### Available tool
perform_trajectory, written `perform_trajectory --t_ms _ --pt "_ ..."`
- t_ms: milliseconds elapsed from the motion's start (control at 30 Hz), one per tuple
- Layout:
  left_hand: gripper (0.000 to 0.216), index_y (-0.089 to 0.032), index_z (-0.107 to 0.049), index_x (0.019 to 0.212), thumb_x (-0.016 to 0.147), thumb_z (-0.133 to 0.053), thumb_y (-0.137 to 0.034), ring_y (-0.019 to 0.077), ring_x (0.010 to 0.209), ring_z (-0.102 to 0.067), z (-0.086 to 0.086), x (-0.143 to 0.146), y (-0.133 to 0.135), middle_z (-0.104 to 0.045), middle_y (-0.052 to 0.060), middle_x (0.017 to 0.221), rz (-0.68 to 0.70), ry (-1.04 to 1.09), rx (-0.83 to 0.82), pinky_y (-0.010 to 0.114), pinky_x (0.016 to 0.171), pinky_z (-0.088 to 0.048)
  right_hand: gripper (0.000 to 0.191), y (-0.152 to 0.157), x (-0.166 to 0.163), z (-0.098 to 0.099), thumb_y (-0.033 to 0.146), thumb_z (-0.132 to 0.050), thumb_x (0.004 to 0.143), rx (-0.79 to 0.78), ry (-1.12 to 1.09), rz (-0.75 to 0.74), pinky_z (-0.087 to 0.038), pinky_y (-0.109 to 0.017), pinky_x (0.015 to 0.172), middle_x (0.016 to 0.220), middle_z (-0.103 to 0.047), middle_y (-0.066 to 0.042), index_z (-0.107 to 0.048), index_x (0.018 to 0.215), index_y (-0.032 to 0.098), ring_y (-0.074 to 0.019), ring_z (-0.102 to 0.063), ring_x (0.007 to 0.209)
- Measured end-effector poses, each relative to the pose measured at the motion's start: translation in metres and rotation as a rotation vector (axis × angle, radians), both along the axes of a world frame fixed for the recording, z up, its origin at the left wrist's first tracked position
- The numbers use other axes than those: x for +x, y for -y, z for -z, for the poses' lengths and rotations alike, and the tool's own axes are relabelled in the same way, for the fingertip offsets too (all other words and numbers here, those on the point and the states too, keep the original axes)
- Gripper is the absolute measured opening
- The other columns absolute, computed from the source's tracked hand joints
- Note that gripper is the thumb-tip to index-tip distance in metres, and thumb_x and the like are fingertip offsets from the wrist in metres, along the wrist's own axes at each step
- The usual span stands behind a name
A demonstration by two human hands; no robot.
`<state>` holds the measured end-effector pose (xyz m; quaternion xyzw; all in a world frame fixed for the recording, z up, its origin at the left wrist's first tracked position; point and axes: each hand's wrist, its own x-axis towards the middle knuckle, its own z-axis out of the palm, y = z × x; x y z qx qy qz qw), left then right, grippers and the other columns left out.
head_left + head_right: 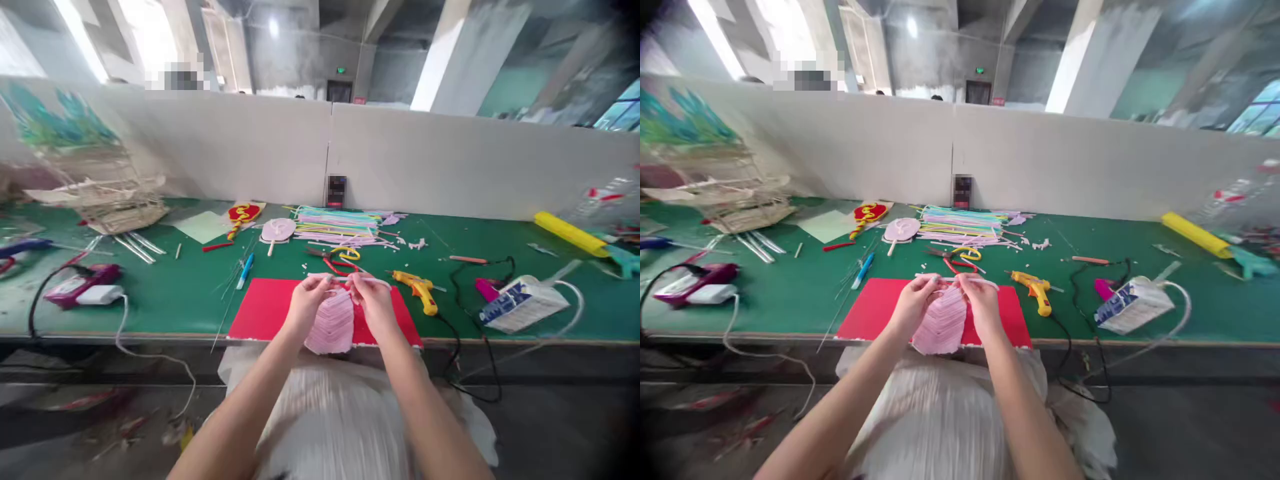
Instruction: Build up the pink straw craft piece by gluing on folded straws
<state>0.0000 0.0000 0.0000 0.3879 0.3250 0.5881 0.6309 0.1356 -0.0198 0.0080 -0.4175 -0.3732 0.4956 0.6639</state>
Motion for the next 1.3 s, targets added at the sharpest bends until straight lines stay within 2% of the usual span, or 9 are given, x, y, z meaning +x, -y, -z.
perform_trajectory --t_ms 200,333,600,800,967,1133,1300 --pt "0.034 -0.015 -0.075 0.085 0.062 -0.083 -0.039 0.0190 0.078 -0.070 -0.004 0.000 0.006 -0.074 0.007 0.087 0.048 -0.052 0.050 0.028 0.069 -0.056 0.030 0.000 -0.003 0.000 0.049 -0.080 0.060 -0.023 -0.022 0.029 -0.031 -0.026 0.048 0.058 -0.062 0.002 -0.068 0.064 0.022 -0.0103 -0.046 0.050" --pt "0.028 -0.015 -0.075 0.082 0.064 -0.083 -0.034 0.0188 0.076 -0.069 -0.011 0.001 0.011 -0.074 0.006 0.080 0.056 -0.073 0.084 0.028 0.070 -0.056 0.034 0.005 -0.009 -0.007 0.048 -0.082 0.056 -0.060 -0.085 0.044 -0.032 -0.025 0.049 0.056 -0.060 0.001 -0.067 0.063 0.019 -0.0093 -0.046 0.050" --pt "0.025 -0.015 -0.074 0.077 0.070 -0.078 -0.038 0.0156 0.072 -0.068 -0.014 0.004 0.010 -0.073 0.004 0.076 0.045 -0.014 0.096 0.026 0.071 -0.055 0.033 0.020 -0.017 -0.028 0.045 -0.084 0.056 -0.089 -0.267 -0.136 -0.029 -0.020 0.044 0.067 -0.062 0.001 -0.070 0.070 0.018 -0.0066 -0.043 0.056" --pt "0.025 -0.015 -0.074 0.078 0.068 -0.080 -0.037 0.0159 0.073 -0.068 -0.012 0.007 0.013 -0.074 0.005 0.079 0.043 0.030 0.065 0.025 0.067 -0.055 0.031 0.016 -0.018 -0.022 0.044 -0.084 0.057 -0.084 -0.270 -0.092 -0.031 -0.020 0.045 0.064 -0.062 0.001 -0.068 0.064 0.018 -0.0064 -0.044 0.055" --pt "0.026 -0.014 -0.072 0.075 0.064 -0.083 -0.035 0.0124 0.066 -0.066 -0.015 0.010 0.017 -0.072 0.002 0.071 -0.031 0.065 0.027 0.021 0.061 -0.052 0.029 0.016 -0.020 -0.018 0.043 -0.084 0.059 -0.075 -0.230 -0.047 -0.032 -0.021 0.046 0.065 -0.065 -0.001 -0.070 0.064 0.018 -0.0071 -0.046 0.056" --pt "0.027 -0.014 -0.068 0.070 0.062 -0.083 -0.036 0.0103 0.061 -0.064 -0.017 0.014 0.020 -0.070 0.001 0.067 -0.100 0.105 -0.005 0.020 0.060 -0.051 0.027 0.016 -0.028 -0.020 0.042 -0.082 0.062 -0.093 -0.331 -0.063 -0.033 -0.019 0.045 0.073 -0.068 -0.001 -0.071 0.072 0.019 -0.0062 -0.046 0.056" --pt "0.027 -0.014 -0.069 0.077 0.064 -0.082 -0.035 0.0104 0.059 -0.063 -0.012 0.017 0.018 -0.069 0.001 0.069 -0.113 0.111 -0.016 0.021 0.057 -0.050 0.028 0.011 -0.037 -0.018 0.037 -0.085 0.057 -0.101 -0.391 -0.012 -0.033 -0.018 0.044 0.066 -0.065 0.001 -0.069 0.068 0.017 -0.0050 -0.044 0.054"
